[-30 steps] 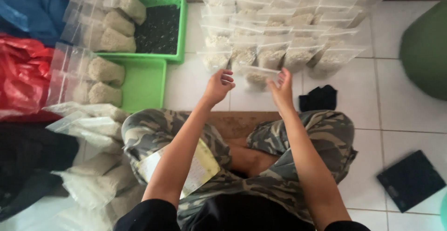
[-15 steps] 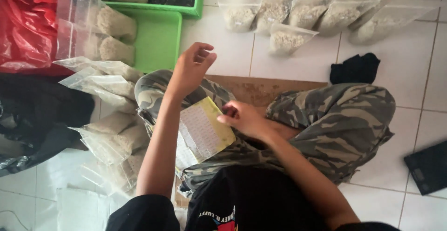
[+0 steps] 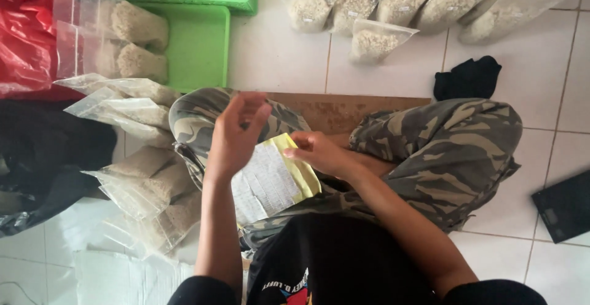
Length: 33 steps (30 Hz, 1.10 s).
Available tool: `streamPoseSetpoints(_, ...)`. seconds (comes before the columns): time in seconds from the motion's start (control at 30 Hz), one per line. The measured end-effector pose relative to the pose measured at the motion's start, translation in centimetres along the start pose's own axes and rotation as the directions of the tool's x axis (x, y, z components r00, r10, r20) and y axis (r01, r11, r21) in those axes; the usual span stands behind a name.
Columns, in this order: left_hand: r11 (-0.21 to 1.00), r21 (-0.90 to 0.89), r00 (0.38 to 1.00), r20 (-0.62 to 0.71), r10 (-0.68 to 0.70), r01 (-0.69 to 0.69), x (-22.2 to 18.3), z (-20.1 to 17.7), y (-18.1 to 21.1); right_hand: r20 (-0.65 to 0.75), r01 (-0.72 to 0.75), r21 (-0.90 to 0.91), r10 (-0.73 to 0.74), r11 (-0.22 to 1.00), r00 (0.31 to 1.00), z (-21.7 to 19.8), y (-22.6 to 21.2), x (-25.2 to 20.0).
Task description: Sealing plastic bags filled with grain and arranging them in rows on the floor.
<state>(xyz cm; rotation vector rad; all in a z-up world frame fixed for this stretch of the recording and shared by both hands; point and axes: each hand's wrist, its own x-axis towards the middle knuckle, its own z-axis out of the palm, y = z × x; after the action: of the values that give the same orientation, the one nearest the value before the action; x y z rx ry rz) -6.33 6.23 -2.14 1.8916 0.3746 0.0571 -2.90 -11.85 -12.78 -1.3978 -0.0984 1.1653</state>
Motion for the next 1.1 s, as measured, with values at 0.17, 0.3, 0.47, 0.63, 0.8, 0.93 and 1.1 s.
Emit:
streamPoseSetpoints(0.17,0.944,0.329,0.997,-0.069,0.029,-0.005,-3.4,-0.3,1.8,0.02,0.007,0.072,-0.008,0.997,1.0,0.0,-0.9,-1.2)
streamPoseSetpoints(0.3,0.853,0.516,0.992,-0.039,0.117,-0.08,-6.0,-0.1,3.8,-0.04,0.034,0.106,-0.03,0.994,0.999,-0.7,-1.0,-2.9)
streamPoseSetpoints(0.47,0.809,0.563,0.985,0.063,0.163,-0.17,-7.8,1.2,5.9,0.097,0.149,0.196,-0.17,0.969,0.981,-0.8,-2.4,-5.1)
streamPoseSetpoints(0.63,0.851,0.505,0.99,0.08,0.118,-0.142,-8.1,1.3,5.7,0.06,0.109,0.14,-0.119,0.984,0.991,-0.3,-3.4,-6.0)
streamPoseSetpoints(0.8,0.891,0.439,0.992,0.085,0.089,-0.118,-8.3,1.0,5.7,0.091,0.142,0.139,-0.155,0.98,0.984,0.3,-4.2,-6.4)
streamPoseSetpoints(0.93,0.94,0.335,0.995,0.092,0.029,-0.058,-8.2,0.6,5.8,0.106,0.193,0.148,-0.21,0.97,0.972,0.4,-4.1,-6.4)
streamPoseSetpoints(1.1,0.963,0.27,0.995,0.094,-0.014,-0.012,-8.2,0.1,5.7,0.072,0.228,0.136,-0.239,0.964,0.968,0.7,-4.1,-6.4)
